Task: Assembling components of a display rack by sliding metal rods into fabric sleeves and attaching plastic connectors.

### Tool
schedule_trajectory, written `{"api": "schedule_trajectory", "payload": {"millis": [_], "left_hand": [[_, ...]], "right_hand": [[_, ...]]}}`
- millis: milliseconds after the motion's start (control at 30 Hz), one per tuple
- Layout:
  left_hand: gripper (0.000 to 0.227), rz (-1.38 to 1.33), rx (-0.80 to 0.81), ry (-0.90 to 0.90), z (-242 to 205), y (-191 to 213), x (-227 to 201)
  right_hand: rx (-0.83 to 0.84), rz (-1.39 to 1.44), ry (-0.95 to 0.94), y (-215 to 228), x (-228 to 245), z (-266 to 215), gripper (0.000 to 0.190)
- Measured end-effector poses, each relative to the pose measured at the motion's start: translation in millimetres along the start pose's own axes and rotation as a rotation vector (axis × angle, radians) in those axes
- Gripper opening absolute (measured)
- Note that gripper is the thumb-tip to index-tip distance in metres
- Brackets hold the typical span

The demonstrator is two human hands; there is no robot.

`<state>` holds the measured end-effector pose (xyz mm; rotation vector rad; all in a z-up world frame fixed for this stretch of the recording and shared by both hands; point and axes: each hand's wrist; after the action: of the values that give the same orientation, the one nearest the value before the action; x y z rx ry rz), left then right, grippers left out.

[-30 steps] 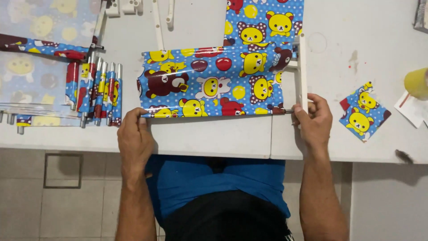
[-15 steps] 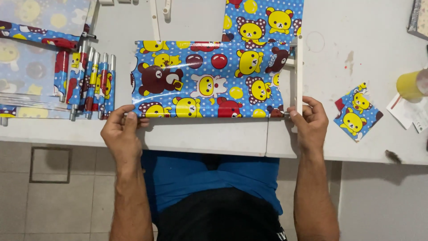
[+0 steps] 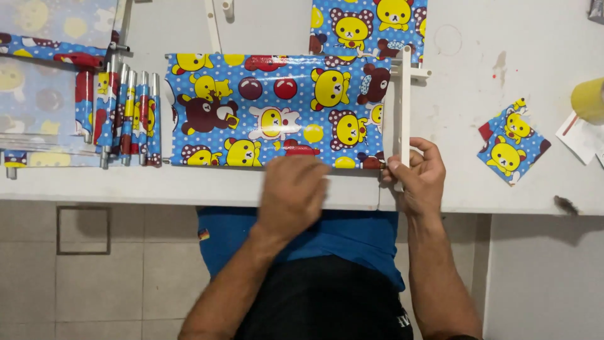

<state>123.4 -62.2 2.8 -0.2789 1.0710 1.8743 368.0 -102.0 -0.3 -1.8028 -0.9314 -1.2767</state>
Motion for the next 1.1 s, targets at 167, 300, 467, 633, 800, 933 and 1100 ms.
{"api": "schedule_trajectory", "payload": {"millis": [167, 300, 467, 633, 800, 933, 1100], "left_hand": [[0.009, 0.089, 0.151, -0.364, 9, -91, -22], [0.012, 0.014, 0.294, -0.430, 25, -88, -32], [0.016, -0.028, 0.197, -0.512, 38, -78, -46], [0.017, -0.015, 0.204, -0.522, 35, -86, -47], [0.020, -0.025, 0.251, -0.552, 33, -89, -45], [0.022, -0.006, 0.249, -0.586, 32, -92, -41], [0.022, 0.002, 0.275, -0.591, 37, -85, -42]], "right_hand": [[0.026, 0.084, 0.017, 1, -8, -2, 0.049], [0.021, 0.146, 0.052, 24, -28, 12, 0.039], [0.060, 0.250, 0.099, 34, -44, 30, 0.032], [0.102, 0.277, 0.134, 24, -42, 32, 0.035], [0.103, 0.275, 0.170, 19, -41, 30, 0.036], [0.100, 0.295, 0.192, 15, -42, 30, 0.035], [0.115, 0.324, 0.184, 10, -41, 31, 0.034]]}}
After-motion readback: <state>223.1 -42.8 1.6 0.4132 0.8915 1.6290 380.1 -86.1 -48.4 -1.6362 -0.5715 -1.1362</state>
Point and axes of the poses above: each hand's wrist, its own z-axis towards the middle knuckle, its own y-axis out of the back of the hand, x = y × z, and after that the axes turned 4 degrees about -y, right-handed
